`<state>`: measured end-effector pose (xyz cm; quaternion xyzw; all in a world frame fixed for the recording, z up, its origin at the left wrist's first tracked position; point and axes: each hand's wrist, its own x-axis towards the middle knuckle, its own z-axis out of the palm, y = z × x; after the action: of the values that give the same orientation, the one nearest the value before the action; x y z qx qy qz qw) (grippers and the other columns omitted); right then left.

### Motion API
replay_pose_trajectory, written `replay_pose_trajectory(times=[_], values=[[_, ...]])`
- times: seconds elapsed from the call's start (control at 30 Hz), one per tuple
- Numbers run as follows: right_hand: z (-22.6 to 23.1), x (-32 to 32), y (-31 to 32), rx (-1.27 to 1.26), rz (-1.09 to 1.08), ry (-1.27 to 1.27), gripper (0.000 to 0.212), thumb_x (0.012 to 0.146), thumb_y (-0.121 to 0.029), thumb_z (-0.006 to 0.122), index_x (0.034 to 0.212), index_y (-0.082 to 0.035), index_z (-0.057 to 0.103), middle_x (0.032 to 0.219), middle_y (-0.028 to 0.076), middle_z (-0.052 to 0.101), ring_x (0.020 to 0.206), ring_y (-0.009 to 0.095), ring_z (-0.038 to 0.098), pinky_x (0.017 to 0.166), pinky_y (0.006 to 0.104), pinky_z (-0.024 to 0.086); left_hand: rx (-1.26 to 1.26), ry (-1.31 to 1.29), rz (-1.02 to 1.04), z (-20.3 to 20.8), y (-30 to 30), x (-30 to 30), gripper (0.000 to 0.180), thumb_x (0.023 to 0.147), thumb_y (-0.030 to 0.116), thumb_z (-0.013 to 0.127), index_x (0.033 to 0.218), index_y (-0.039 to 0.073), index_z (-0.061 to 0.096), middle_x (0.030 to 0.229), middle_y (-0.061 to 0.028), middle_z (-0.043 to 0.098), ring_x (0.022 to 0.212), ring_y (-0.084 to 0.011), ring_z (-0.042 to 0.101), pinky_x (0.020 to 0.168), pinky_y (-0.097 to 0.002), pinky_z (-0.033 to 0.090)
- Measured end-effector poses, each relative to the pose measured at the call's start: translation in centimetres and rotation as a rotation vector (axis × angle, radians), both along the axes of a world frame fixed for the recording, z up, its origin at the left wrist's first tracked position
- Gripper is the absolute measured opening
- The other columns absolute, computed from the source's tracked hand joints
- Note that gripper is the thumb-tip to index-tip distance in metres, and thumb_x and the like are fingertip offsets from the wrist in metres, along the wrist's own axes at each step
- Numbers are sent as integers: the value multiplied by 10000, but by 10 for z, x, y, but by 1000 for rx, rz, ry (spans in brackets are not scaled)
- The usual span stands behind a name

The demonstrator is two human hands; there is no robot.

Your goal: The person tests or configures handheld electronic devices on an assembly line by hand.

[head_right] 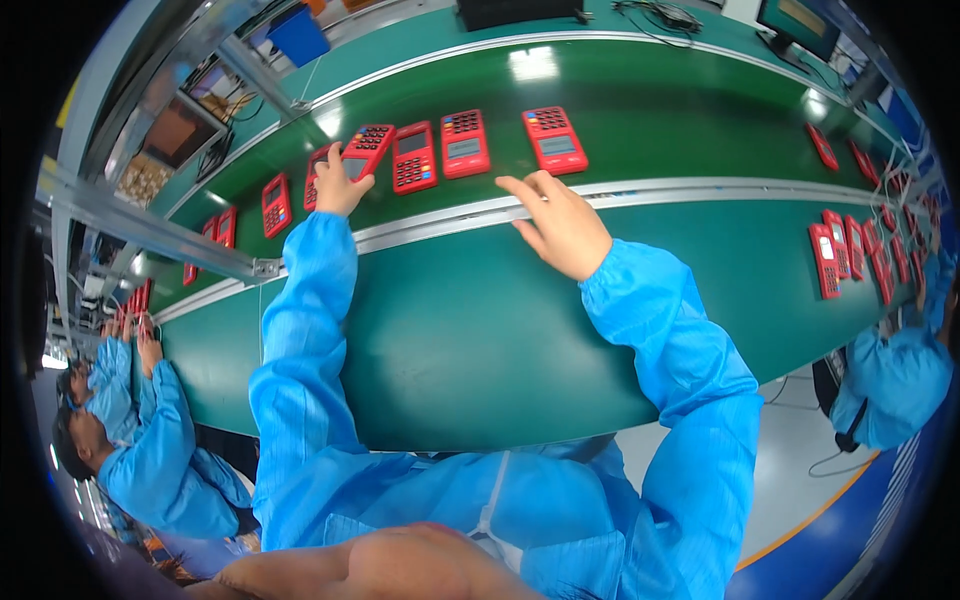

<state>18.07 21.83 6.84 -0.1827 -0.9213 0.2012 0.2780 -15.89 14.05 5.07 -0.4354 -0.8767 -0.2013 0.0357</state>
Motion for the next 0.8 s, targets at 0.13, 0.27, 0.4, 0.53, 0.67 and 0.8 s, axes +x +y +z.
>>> replay_pose_trajectory(times=[0.13, 0.27, 0.4, 0.53, 0.67, 0.8], values=[[28, 29, -22, 308, -53, -19, 819, 628, -112, 735, 1346, -206, 353, 1297, 128, 403, 1182, 305, 426, 853, 449, 397, 148, 173, -584, 49, -15, 113, 865, 593, 78, 685, 1357, 90, 281, 1055, -212, 425, 880, -396, 452, 825, -455, 408], [24, 41, -25, 301, -54, -181, 985, 548, -233, 799, 1380, -146, 279, 1411, 122, 294, 1316, 266, 280, 873, 457, 340, 171, 147, -951, 64, -33, 200, 936, 482, -2, 708, 1336, 100, 341, 1179, -180, 430, 992, -372, 440, 872, -432, 403], [7, 82, -22, 350, -156, -128, 926, 548, -241, 797, 1335, -104, 329, 1186, 86, 486, 1090, 220, 487, 870, 431, 318, 191, 157, -1157, 58, -27, 232, 839, 472, -5, 714, 1261, 102, 449, 1217, -170, 432, 1015, -362, 446, 862, -462, 423], [7, 151, -8, 168, -485, -147, 799, 546, -237, 798, 1230, -82, 415, 1140, 110, 517, 1063, 270, 499, 872, 427, 322, 353, 192, -1138, 56, -17, 246, 788, 562, 39, 774, 1270, 105, 434, 1322, -180, 355, 1131, -384, 415, 908, -441, 413], [-3, 235, 29, 187, -1007, -265, 757, 574, -263, 794, 1208, -65, 430, 1060, 135, 544, 1001, 314, 522, 779, 458, 393, 278, 67, -928, 30, -34, 212, 657, 647, 25, 711, 1252, 92, 463, 1274, -185, 375, 1072, -333, 456, 867, -400, 435], [-44, 331, 80, 120, -1219, -380, 774, 582, -391, 795, 1198, -76, 450, 1084, 148, 555, 979, 325, 547, 746, 496, 432, 289, 63, -651, 9, -51, 160, 452, 699, 10, 648, 1134, 82, 551, 1167, -159, 421, 966, -299, 472, 796, -384, 431]])
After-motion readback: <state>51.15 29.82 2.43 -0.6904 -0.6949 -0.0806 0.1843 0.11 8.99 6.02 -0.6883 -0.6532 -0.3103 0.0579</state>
